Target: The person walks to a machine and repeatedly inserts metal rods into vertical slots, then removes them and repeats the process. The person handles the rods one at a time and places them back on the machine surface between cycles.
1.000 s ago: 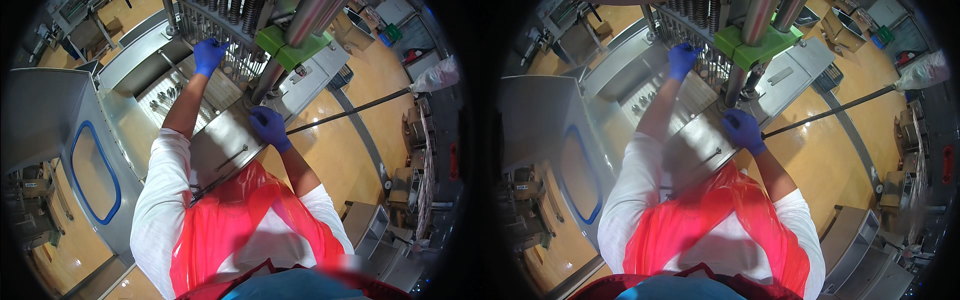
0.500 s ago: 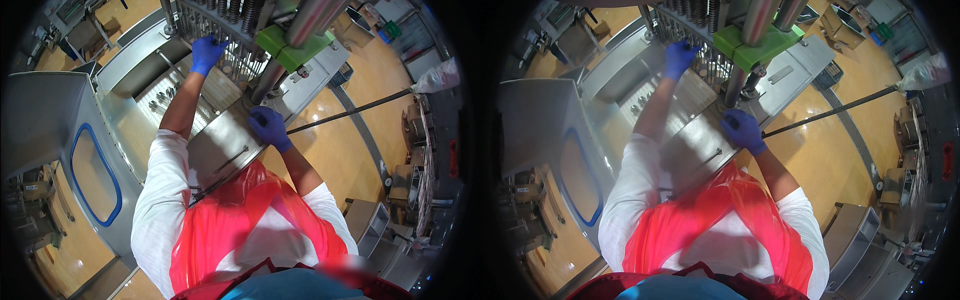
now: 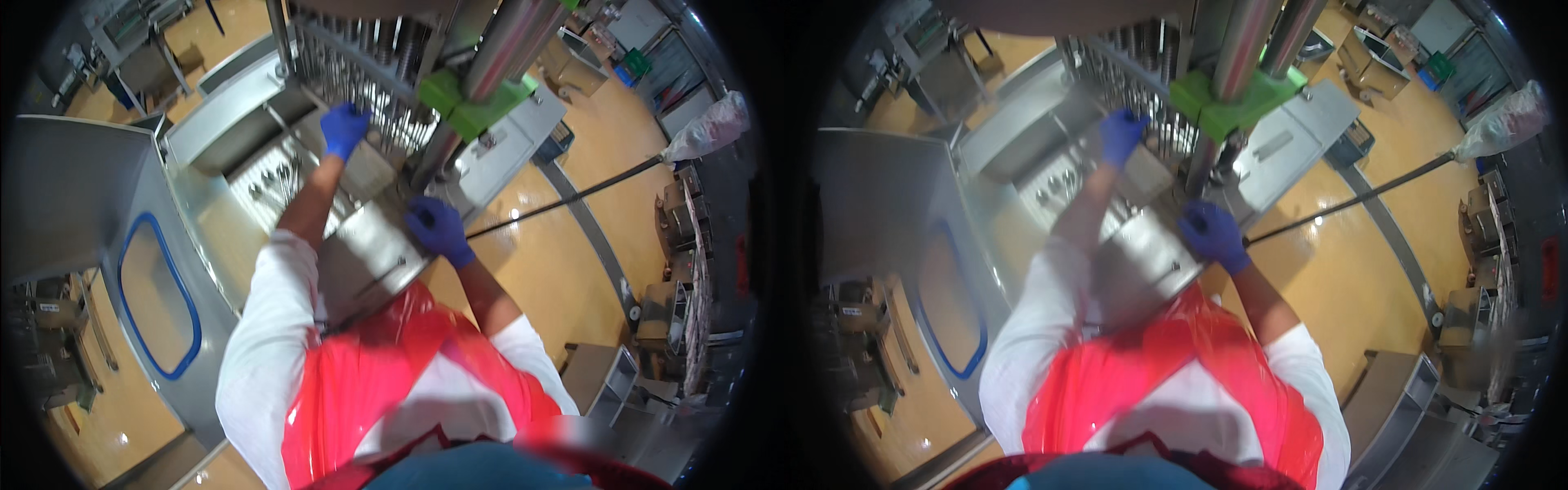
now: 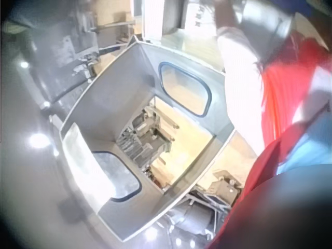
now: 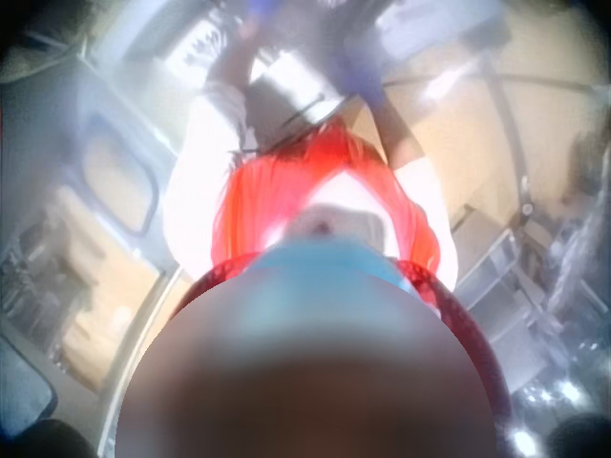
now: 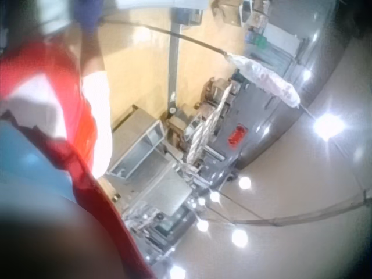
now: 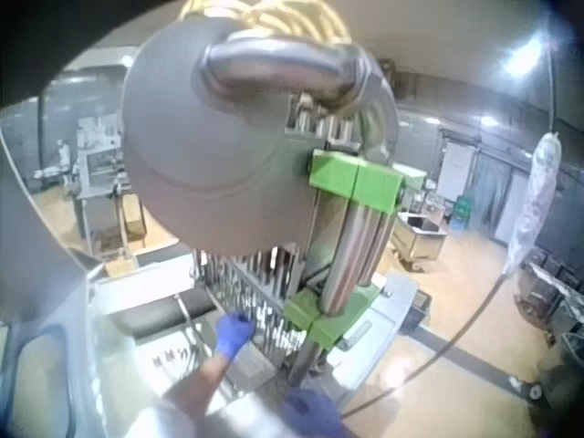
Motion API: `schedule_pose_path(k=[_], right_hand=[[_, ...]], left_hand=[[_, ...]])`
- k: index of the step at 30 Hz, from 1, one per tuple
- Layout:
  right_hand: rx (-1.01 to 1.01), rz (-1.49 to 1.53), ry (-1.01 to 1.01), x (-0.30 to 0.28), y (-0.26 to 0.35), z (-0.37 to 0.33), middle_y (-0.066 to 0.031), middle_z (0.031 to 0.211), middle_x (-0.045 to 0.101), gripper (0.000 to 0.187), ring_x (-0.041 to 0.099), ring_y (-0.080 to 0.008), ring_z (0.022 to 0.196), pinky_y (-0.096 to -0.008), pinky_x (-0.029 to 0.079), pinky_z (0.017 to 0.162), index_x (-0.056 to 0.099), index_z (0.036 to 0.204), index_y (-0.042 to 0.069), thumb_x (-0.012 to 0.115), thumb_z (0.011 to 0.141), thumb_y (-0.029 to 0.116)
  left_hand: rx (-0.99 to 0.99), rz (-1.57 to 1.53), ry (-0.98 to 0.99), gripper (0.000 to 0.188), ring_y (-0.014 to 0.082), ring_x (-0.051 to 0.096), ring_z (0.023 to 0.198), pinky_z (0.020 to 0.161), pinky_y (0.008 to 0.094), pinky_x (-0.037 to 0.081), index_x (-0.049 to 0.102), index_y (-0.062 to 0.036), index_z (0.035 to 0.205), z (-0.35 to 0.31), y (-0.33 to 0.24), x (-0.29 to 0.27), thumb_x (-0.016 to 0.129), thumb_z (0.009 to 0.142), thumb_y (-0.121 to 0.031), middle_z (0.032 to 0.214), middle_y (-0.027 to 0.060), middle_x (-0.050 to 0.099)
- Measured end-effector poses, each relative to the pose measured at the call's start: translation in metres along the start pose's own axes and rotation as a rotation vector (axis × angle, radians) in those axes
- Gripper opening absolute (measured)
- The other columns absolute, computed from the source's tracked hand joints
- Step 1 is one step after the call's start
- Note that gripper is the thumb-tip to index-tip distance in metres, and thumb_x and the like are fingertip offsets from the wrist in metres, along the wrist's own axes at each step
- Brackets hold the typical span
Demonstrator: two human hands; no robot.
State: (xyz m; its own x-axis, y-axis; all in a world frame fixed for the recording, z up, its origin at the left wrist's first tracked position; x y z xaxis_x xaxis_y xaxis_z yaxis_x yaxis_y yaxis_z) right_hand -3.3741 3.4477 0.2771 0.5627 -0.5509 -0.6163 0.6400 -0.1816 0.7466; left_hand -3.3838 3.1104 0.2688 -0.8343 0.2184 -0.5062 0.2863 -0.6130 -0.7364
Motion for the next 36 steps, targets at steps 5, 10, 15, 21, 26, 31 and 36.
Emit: schedule_pose_path(k=[5, 10, 15, 21, 26, 31, 36], right_hand=[[-0.008, 0.015, 0.005, -0.007, -0.002, -0.001, -0.0119, 0.095, 0.071, 0.031, 0.070, -0.0257, 0.081, -0.0351, 0.056, 0.075, 0.070, 0.111, 0.007, 0.074, 0.087, 0.025], [-0.093, -0.025, -0.035, -0.005, -0.002, -0.003, -0.0120, 0.095, 0.071, 0.030, 0.070, -0.0265, 0.083, -0.0358, 0.056, 0.076, 0.069, 0.111, 0.007, 0.073, 0.087, 0.025], [0.016, 0.030, -0.008, -0.007, 0.000, -0.005, -0.0116, 0.096, 0.072, 0.031, 0.070, -0.0278, 0.084, -0.0363, 0.056, 0.077, 0.069, 0.112, 0.007, 0.073, 0.087, 0.025], [-0.151, -0.073, -0.085, 0.000, -0.015, -0.008, -0.0109, 0.092, 0.072, 0.033, 0.068, -0.0226, 0.077, -0.0334, 0.055, 0.074, 0.069, 0.113, 0.006, 0.076, 0.086, 0.024], [-0.043, 0.008, -0.031, -0.003, -0.007, -0.005, -0.0107, 0.095, 0.072, 0.033, 0.070, -0.0258, 0.082, -0.0359, 0.056, 0.077, 0.069, 0.110, 0.008, 0.075, 0.086, 0.029], [-0.022, 0.045, -0.017, -0.003, -0.006, -0.011, -0.0085, 0.090, 0.071, 0.033, 0.069, -0.0224, 0.077, -0.0348, 0.056, 0.074, 0.069, 0.110, 0.009, 0.077, 0.085, 0.029], [-0.093, 0.016, -0.074, 0.001, -0.016, -0.008, -0.0069, 0.086, 0.071, 0.033, 0.069, -0.0225, 0.073, -0.0357, 0.056, 0.071, 0.069, 0.109, 0.011, 0.076, 0.085, 0.031]], left_hand=[[-0.013, -0.136, -0.046, 0.048, 0.0355, 0.058, 0.057, 0.061, 0.0420, 0.050, 0.063, -0.0025, 0.068, 0.002, -0.004, -0.017, 0.087, 0.070, -0.044, 0.063, 0.0165, 0.063], [-0.043, -0.240, -0.096, 0.045, 0.0313, 0.052, 0.052, 0.059, 0.0398, 0.049, 0.062, -0.0028, 0.067, 0.002, 0.000, -0.024, 0.089, 0.069, -0.038, 0.059, 0.0147, 0.060], [-0.076, -0.196, -0.144, 0.041, 0.0267, 0.051, 0.051, 0.057, 0.0384, 0.048, 0.062, -0.0032, 0.066, -0.010, -0.011, -0.030, 0.089, 0.071, -0.033, 0.058, 0.0128, 0.059], [-0.053, -0.772, -0.341, 0.030, 0.0080, 0.048, 0.061, 0.058, 0.0301, 0.043, 0.070, -0.0034, 0.077, 0.045, -0.043, -0.121, 0.082, 0.084, -0.030, 0.065, -0.0019, 0.060], [-0.023, -1.123, -0.017, 0.020, 0.0156, 0.068, 0.085, 0.078, 0.0331, 0.055, 0.059, -0.0036, 0.114, 0.049, -0.056, -0.150, 0.059, 0.102, -0.020, 0.106, 0.0092, 0.071], [-0.010, -1.076, -0.033, 0.016, 0.0157, 0.061, 0.072, 0.069, 0.0335, 0.054, 0.047, -0.0077, 0.106, 0.044, 0.038, -0.086, 0.060, 0.099, -0.015, 0.085, 0.0056, 0.062], [0.002, -0.695, 0.060, 0.009, 0.0146, 0.061, 0.085, 0.076, 0.0333, 0.055, 0.058, -0.0077, 0.107, 0.014, 0.018, -0.062, 0.058, 0.098, -0.010, 0.091, 0.0041, 0.058]])
Point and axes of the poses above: each hand's wrist, its own z-axis towards the middle knuckle, its own x-axis out of the palm, y = z × x, the point moved 3 cm from there along z, towards the middle knuckle
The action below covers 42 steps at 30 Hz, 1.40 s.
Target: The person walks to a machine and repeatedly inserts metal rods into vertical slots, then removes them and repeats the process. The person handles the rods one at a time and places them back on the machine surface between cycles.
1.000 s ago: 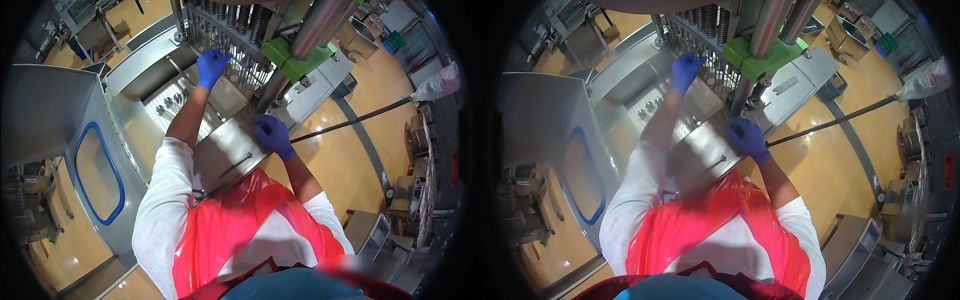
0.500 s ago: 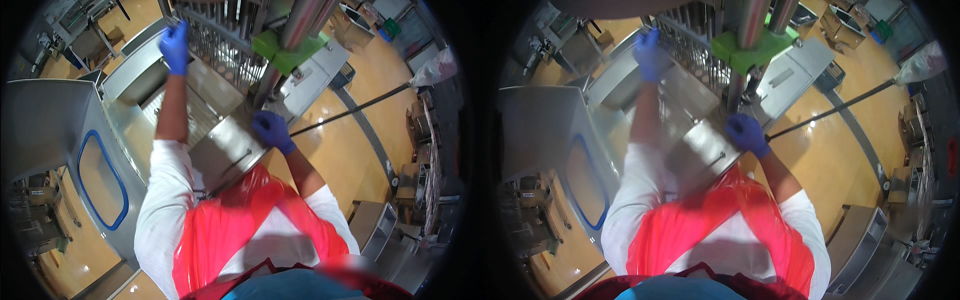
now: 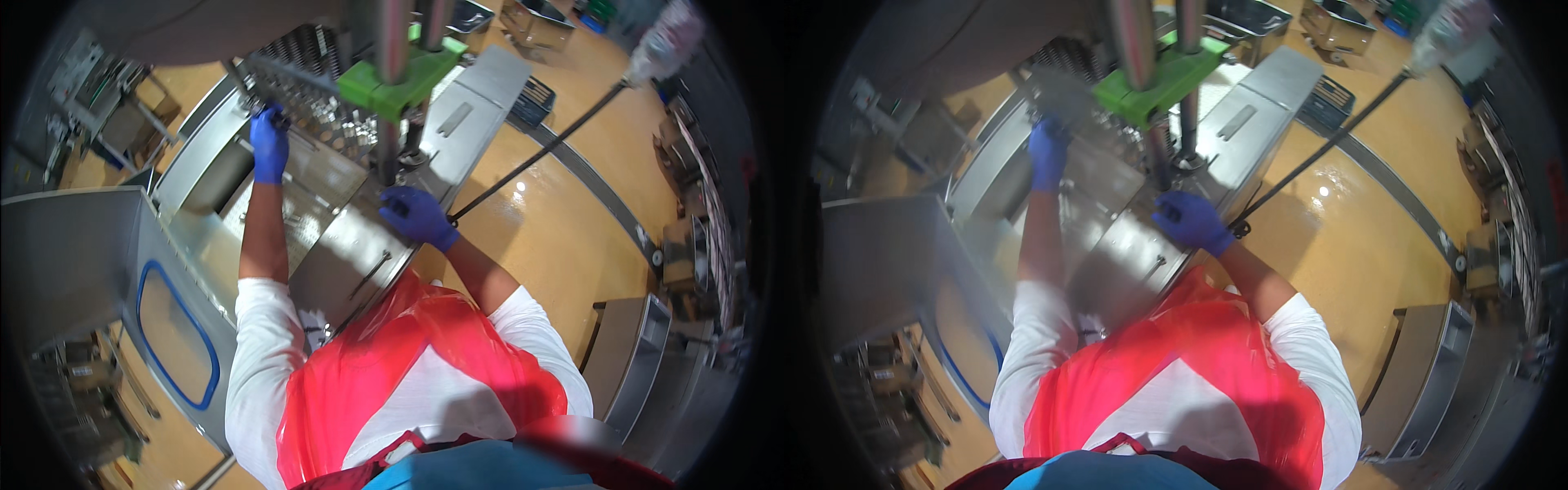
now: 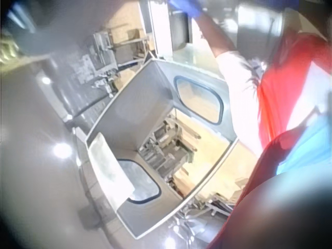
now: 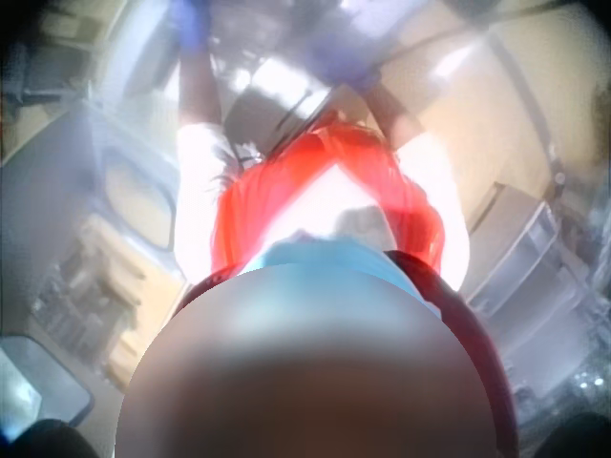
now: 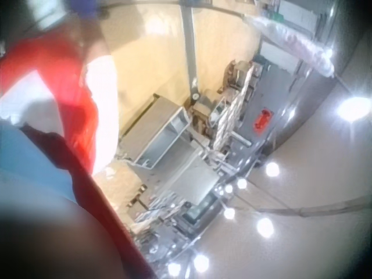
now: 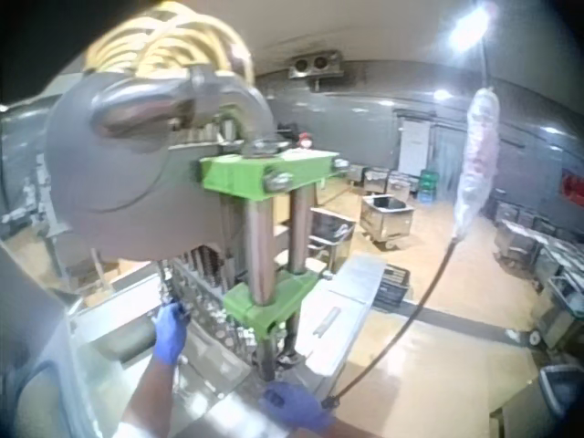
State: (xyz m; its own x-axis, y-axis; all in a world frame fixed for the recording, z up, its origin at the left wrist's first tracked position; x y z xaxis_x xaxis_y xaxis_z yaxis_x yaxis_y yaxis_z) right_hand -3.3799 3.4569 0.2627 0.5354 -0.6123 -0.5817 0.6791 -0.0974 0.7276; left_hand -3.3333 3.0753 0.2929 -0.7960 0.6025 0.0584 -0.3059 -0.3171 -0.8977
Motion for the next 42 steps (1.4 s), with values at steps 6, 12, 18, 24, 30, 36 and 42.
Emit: schedule_pose_path(k=[6, 12, 18, 24, 30, 36, 42], right_hand=[[0.068, -0.034, -0.005, -0.001, 0.008, 0.000, -0.0080, 0.085, 0.071, 0.033, 0.069, -0.0245, 0.074, -0.0362, 0.056, 0.071, 0.069, 0.110, 0.011, 0.075, 0.085, 0.031], [0.047, 0.042, 0.019, -0.003, 0.010, -0.002, -0.0087, 0.089, 0.070, 0.035, 0.067, -0.0197, 0.074, -0.0328, 0.055, 0.072, 0.069, 0.114, 0.009, 0.077, 0.086, 0.027], [0.039, 0.031, 0.015, -0.004, 0.007, -0.001, -0.0076, 0.087, 0.069, 0.034, 0.067, -0.0189, 0.074, -0.0315, 0.054, 0.073, 0.069, 0.115, 0.009, 0.077, 0.086, 0.026], [0.052, 0.042, 0.005, 0.000, 0.005, 0.001, -0.0041, 0.084, 0.069, 0.033, 0.069, -0.0182, 0.074, -0.0333, 0.056, 0.071, 0.069, 0.112, 0.012, 0.077, 0.085, 0.028], [0.102, 0.052, 0.010, -0.003, 0.006, -0.001, -0.0041, 0.083, 0.070, 0.034, 0.069, -0.0191, 0.073, -0.0338, 0.056, 0.072, 0.069, 0.112, 0.012, 0.076, 0.084, 0.031], [0.069, 0.034, -0.021, -0.001, 0.004, -0.003, -0.0043, 0.083, 0.071, 0.036, 0.070, -0.0214, 0.074, -0.0356, 0.057, 0.071, 0.070, 0.111, 0.013, 0.077, 0.083, 0.035], [0.012, -0.033, -0.051, -0.002, 0.000, -0.008, -0.0048, 0.081, 0.070, 0.037, 0.069, -0.0238, 0.072, -0.0363, 0.056, 0.069, 0.070, 0.110, 0.013, 0.077, 0.082, 0.036]], left_hand=[[0.150, 0.115, 0.003, 0.019, 0.0052, 0.046, 0.068, 0.060, 0.0236, 0.039, 0.060, -0.0090, 0.092, -0.031, -0.050, 0.012, 0.077, 0.091, -0.017, 0.078, -0.0052, 0.054], [0.000, -0.157, -0.050, 0.026, 0.0034, 0.053, 0.071, 0.067, 0.0215, 0.043, 0.065, -0.0053, 0.105, -0.032, -0.035, 0.027, 0.080, 0.084, -0.004, 0.082, -0.0050, 0.062], [0.030, -0.042, -0.177, 0.026, 0.0034, 0.052, 0.071, 0.066, 0.0211, 0.043, 0.065, -0.0048, 0.106, -0.037, -0.080, 0.039, 0.080, 0.085, -0.004, 0.082, -0.0048, 0.062], [0.098, 0.169, -0.162, 0.024, 0.0034, 0.056, 0.074, 0.067, 0.0208, 0.044, 0.062, -0.0027, 0.104, -0.043, -0.047, 0.044, 0.078, 0.086, -0.002, 0.086, -0.0019, 0.066], [0.079, 0.281, -0.130, 0.026, 0.0077, 0.064, 0.081, 0.074, 0.0229, 0.049, 0.063, -0.0013, 0.107, -0.048, -0.036, 0.051, 0.078, 0.086, -0.002, 0.093, 0.0030, 0.072], [0.181, 0.505, -0.158, 0.034, 0.0122, 0.064, 0.070, 0.069, 0.0309, 0.052, 0.064, 0.0012, 0.102, -0.036, -0.015, 0.047, 0.083, 0.084, -0.020, 0.081, 0.0074, 0.072], [0.133, 0.559, -0.141, 0.036, 0.0136, 0.057, 0.064, 0.064, 0.0332, 0.050, 0.062, 0.0012, 0.087, -0.033, -0.018, 0.058, 0.083, 0.083, -0.027, 0.074, 0.0071, 0.069]])
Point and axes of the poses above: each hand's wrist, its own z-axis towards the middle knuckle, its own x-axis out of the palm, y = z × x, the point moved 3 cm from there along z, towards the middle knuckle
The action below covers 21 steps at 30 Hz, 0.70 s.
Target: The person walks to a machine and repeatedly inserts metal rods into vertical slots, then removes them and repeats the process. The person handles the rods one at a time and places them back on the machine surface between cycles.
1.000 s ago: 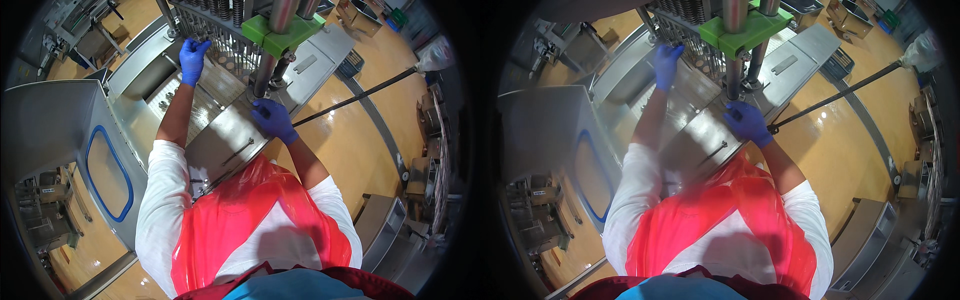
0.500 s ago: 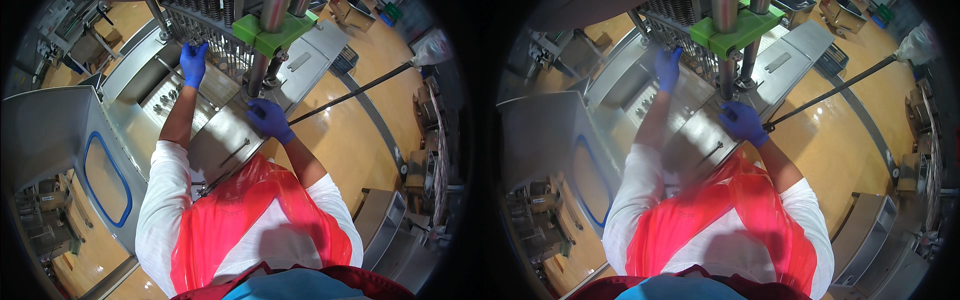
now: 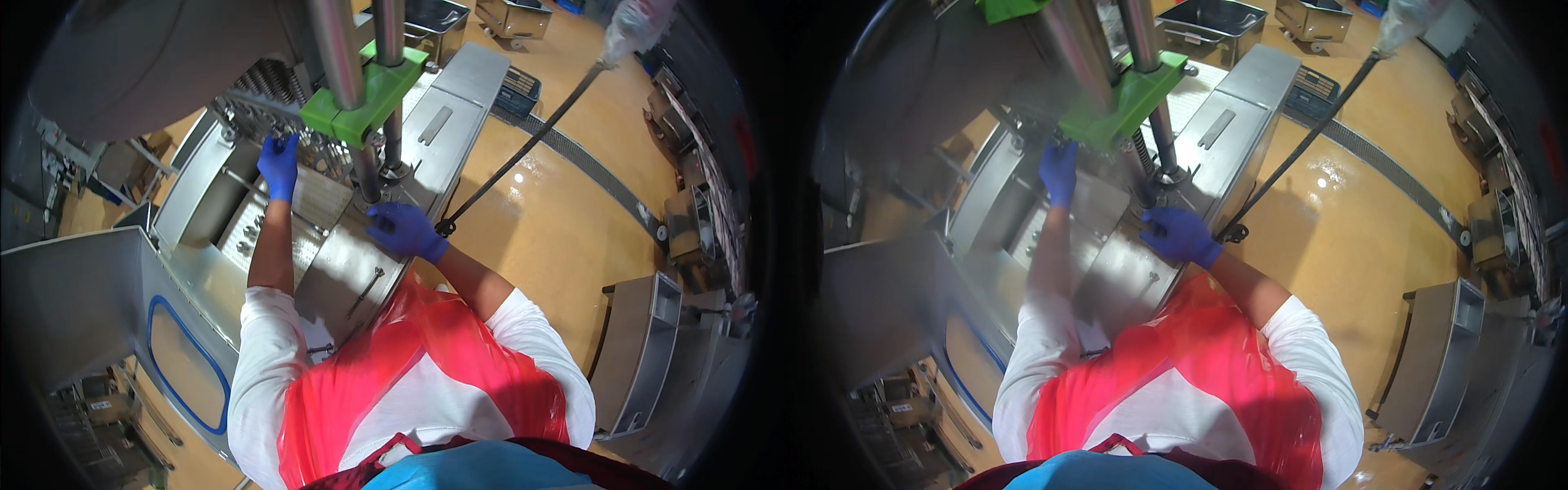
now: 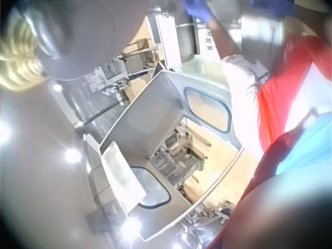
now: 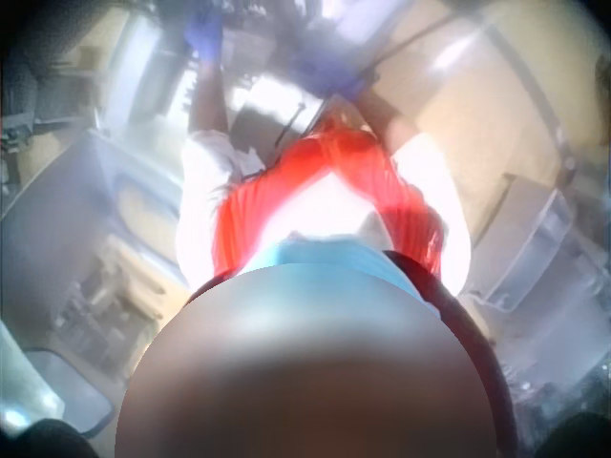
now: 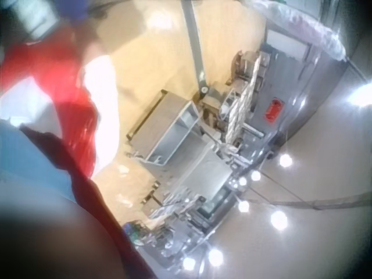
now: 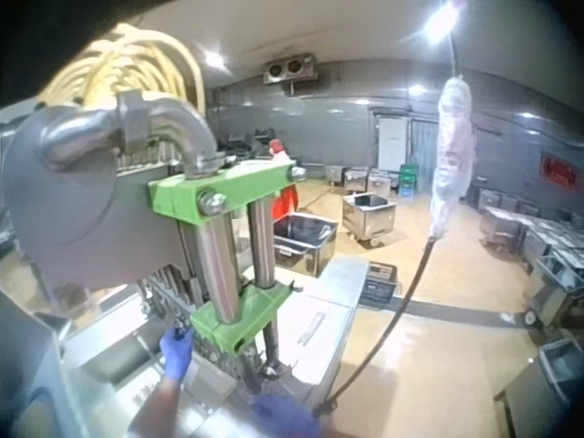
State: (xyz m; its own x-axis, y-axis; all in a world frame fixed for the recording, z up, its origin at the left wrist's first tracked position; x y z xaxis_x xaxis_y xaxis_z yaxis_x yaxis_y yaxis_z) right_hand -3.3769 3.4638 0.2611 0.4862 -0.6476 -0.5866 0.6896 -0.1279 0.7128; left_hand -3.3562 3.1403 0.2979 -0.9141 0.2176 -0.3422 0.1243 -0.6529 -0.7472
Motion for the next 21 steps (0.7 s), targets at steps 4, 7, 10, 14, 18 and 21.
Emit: schedule_pose_path(k=[4, 7, 10, 14, 18, 21], right_hand=[[0.011, -0.001, 0.031, -0.003, 0.004, 0.003, -0.0075, 0.085, 0.070, 0.039, 0.069, -0.0269, 0.077, -0.0376, 0.056, 0.073, 0.069, 0.112, 0.012, 0.075, 0.083, 0.038], [-0.035, -0.007, 0.023, -0.004, -0.001, 0.004, -0.0089, 0.089, 0.070, 0.039, 0.069, -0.0290, 0.082, -0.0391, 0.056, 0.076, 0.069, 0.113, 0.012, 0.073, 0.085, 0.039], [-0.011, 0.004, 0.065, -0.005, 0.002, 0.005, -0.0100, 0.092, 0.070, 0.040, 0.068, -0.0303, 0.084, -0.0405, 0.055, 0.079, 0.068, 0.114, 0.013, 0.071, 0.085, 0.040], [0.014, 0.015, 0.097, 0.007, 0.013, -0.005, -0.0092, 0.091, 0.071, 0.041, 0.069, -0.0283, 0.084, -0.0395, 0.056, 0.079, 0.068, 0.115, 0.012, 0.073, 0.085, 0.040], [0.051, 0.005, 0.076, -0.003, 0.003, -0.002, -0.0072, 0.089, 0.071, 0.041, 0.070, -0.0241, 0.081, -0.0371, 0.056, 0.078, 0.068, 0.115, 0.012, 0.074, 0.085, 0.039], [0.027, 0.031, 0.072, 0.000, 0.009, -0.001, -0.0070, 0.088, 0.071, 0.039, 0.070, -0.0224, 0.078, -0.0362, 0.056, 0.075, 0.068, 0.114, 0.011, 0.075, 0.084, 0.036]], left_hand=[[0.030, -0.090, 0.066, 0.035, 0.0106, 0.055, 0.065, 0.064, 0.0328, 0.049, 0.063, 0.0020, 0.085, 0.011, 0.024, 0.005, 0.083, 0.083, -0.027, 0.071, 0.0065, 0.067], [0.041, -0.096, 0.152, 0.034, 0.0096, 0.057, 0.067, 0.065, 0.0321, 0.049, 0.066, 0.0028, 0.087, 0.008, 0.008, 0.006, 0.083, 0.083, -0.026, 0.072, 0.0073, 0.068], [0.100, -0.123, 0.146, 0.035, 0.0112, 0.061, 0.070, 0.067, 0.0331, 0.051, 0.069, 0.0033, 0.091, 0.008, 0.000, 0.007, 0.082, 0.083, -0.028, 0.078, 0.0105, 0.072], [0.005, -0.091, 0.136, 0.038, 0.0170, 0.068, 0.075, 0.071, 0.0368, 0.053, 0.072, 0.0019, 0.092, 0.019, 0.069, 0.005, 0.082, 0.082, -0.033, 0.088, 0.0148, 0.075], [-0.034, 0.130, 0.155, 0.039, 0.0222, 0.069, 0.074, 0.072, 0.0368, 0.054, 0.071, -0.0001, 0.092, 0.010, 0.020, 0.014, 0.084, 0.079, -0.035, 0.087, 0.0153, 0.074], [-0.104, -0.039, 0.155, 0.041, 0.0184, 0.066, 0.073, 0.073, 0.0350, 0.053, 0.070, 0.0003, 0.093, 0.010, 0.023, 0.002, 0.085, 0.078, -0.034, 0.085, 0.0137, 0.074]])
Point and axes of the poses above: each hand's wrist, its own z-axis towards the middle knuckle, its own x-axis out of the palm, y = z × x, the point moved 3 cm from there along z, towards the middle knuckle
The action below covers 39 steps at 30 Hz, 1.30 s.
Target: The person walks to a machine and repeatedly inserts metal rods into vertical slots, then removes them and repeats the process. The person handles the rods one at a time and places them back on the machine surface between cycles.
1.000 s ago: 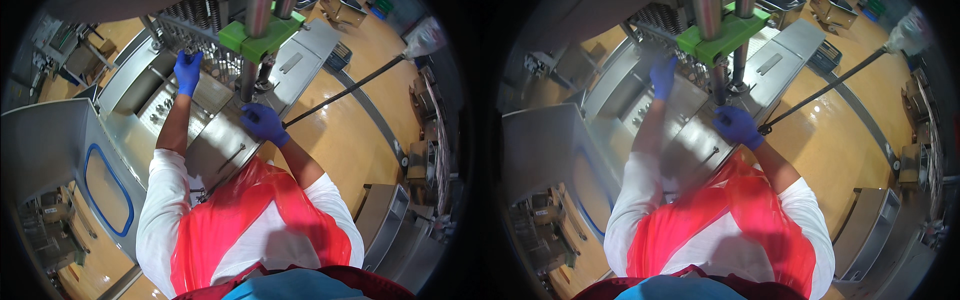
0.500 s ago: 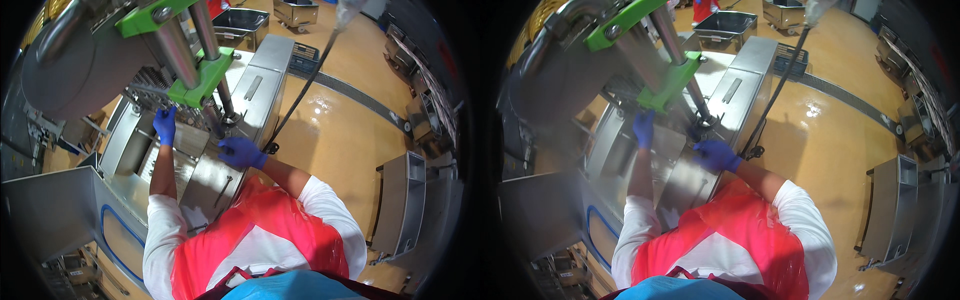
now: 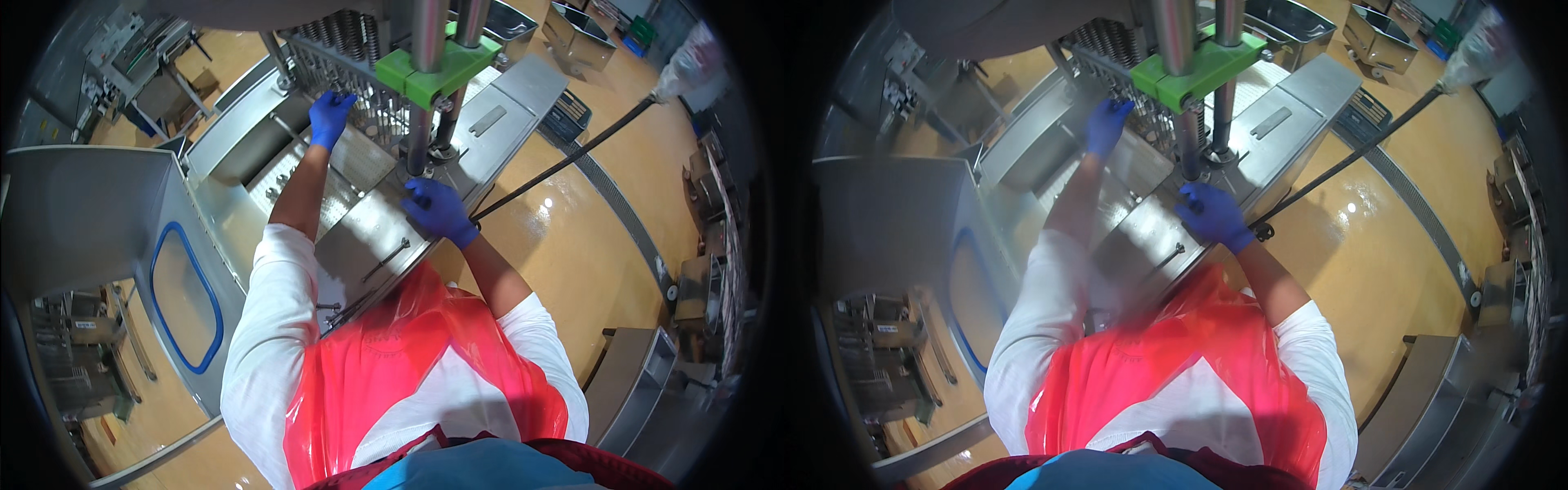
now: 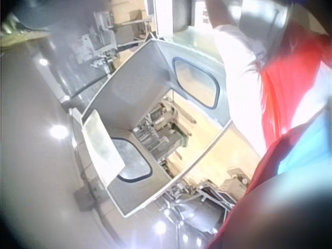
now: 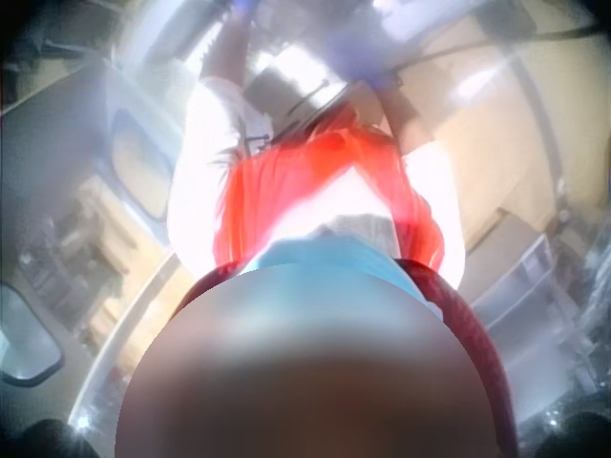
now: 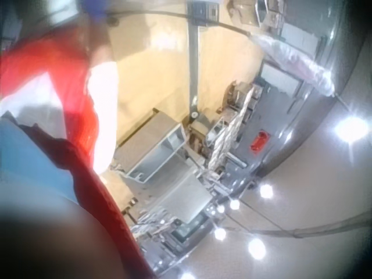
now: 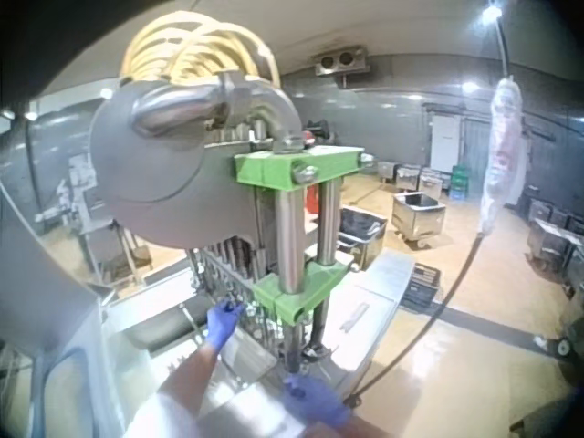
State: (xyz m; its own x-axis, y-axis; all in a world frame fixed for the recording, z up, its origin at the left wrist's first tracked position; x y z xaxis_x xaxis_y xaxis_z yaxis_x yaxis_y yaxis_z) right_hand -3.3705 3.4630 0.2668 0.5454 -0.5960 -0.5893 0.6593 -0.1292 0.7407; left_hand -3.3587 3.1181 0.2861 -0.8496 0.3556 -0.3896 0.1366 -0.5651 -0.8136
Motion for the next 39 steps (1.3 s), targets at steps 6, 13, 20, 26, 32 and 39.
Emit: schedule_pose_path(k=[6, 13, 20, 26, 32, 39], right_hand=[[0.007, -0.022, 0.012, 0.000, 0.004, 0.004, -0.0078, 0.086, 0.070, 0.039, 0.069, -0.0204, 0.075, -0.0341, 0.056, 0.073, 0.068, 0.115, 0.009, 0.077, 0.085, 0.032], [0.019, 0.027, 0.029, 0.001, -0.003, 0.008, -0.0065, 0.087, 0.070, 0.037, 0.068, -0.0169, 0.074, -0.0310, 0.055, 0.072, 0.068, 0.116, 0.007, 0.077, 0.086, 0.027], [0.031, 0.043, 0.036, -0.001, 0.002, 0.011, -0.0077, 0.086, 0.070, 0.036, 0.066, -0.0178, 0.071, -0.0318, 0.054, 0.070, 0.068, 0.116, 0.008, 0.077, 0.086, 0.025], [0.065, 0.066, 0.040, -0.001, 0.005, 0.013, -0.0083, 0.085, 0.069, 0.036, 0.065, -0.0187, 0.071, -0.0323, 0.053, 0.069, 0.069, 0.115, 0.008, 0.078, 0.085, 0.025], [0.052, -0.034, 0.075, -0.002, 0.007, 0.016, -0.0097, 0.092, 0.071, 0.038, 0.068, -0.0220, 0.075, -0.0339, 0.055, 0.073, 0.067, 0.117, 0.008, 0.076, 0.086, 0.029], [0.034, -0.031, 0.019, 0.002, 0.009, 0.018, -0.0087, 0.084, 0.069, 0.036, 0.066, -0.0213, 0.073, -0.0330, 0.053, 0.070, 0.069, 0.114, 0.007, 0.077, 0.084, 0.025]], left_hand=[[-0.056, -0.014, 0.119, 0.039, 0.0213, 0.067, 0.073, 0.072, 0.0354, 0.053, 0.070, -0.0014, 0.094, -0.008, 0.007, 0.016, 0.084, 0.078, -0.034, 0.083, 0.0131, 0.072], [-0.054, -0.063, 0.094, 0.038, 0.0221, 0.067, 0.071, 0.067, 0.0357, 0.051, 0.069, -0.0008, 0.090, -0.004, 0.029, 0.027, 0.083, 0.080, -0.034, 0.080, 0.0146, 0.071], [-0.197, -0.512, -0.021, 0.029, 0.0068, 0.057, 0.072, 0.068, 0.0271, 0.048, 0.073, 0.0018, 0.100, -0.020, 0.002, 0.028, 0.081, 0.085, -0.022, 0.082, 0.0026, 0.071], [-0.158, -0.565, -0.023, 0.031, 0.0076, 0.062, 0.078, 0.073, 0.0256, 0.050, 0.074, 0.0036, 0.105, -0.012, 0.005, 0.032, 0.080, 0.086, -0.019, 0.091, 0.0049, 0.075], [-0.118, -0.478, -0.055, 0.031, 0.0090, 0.062, 0.075, 0.070, 0.0283, 0.050, 0.073, 0.0058, 0.103, -0.008, -0.001, 0.029, 0.080, 0.086, -0.019, 0.088, 0.0079, 0.075], [-0.138, -0.388, -0.055, 0.033, 0.0090, 0.062, 0.069, 0.066, 0.0296, 0.050, 0.074, 0.0052, 0.103, -0.003, 0.001, 0.028, 0.080, 0.085, -0.022, 0.080, 0.0097, 0.074]])
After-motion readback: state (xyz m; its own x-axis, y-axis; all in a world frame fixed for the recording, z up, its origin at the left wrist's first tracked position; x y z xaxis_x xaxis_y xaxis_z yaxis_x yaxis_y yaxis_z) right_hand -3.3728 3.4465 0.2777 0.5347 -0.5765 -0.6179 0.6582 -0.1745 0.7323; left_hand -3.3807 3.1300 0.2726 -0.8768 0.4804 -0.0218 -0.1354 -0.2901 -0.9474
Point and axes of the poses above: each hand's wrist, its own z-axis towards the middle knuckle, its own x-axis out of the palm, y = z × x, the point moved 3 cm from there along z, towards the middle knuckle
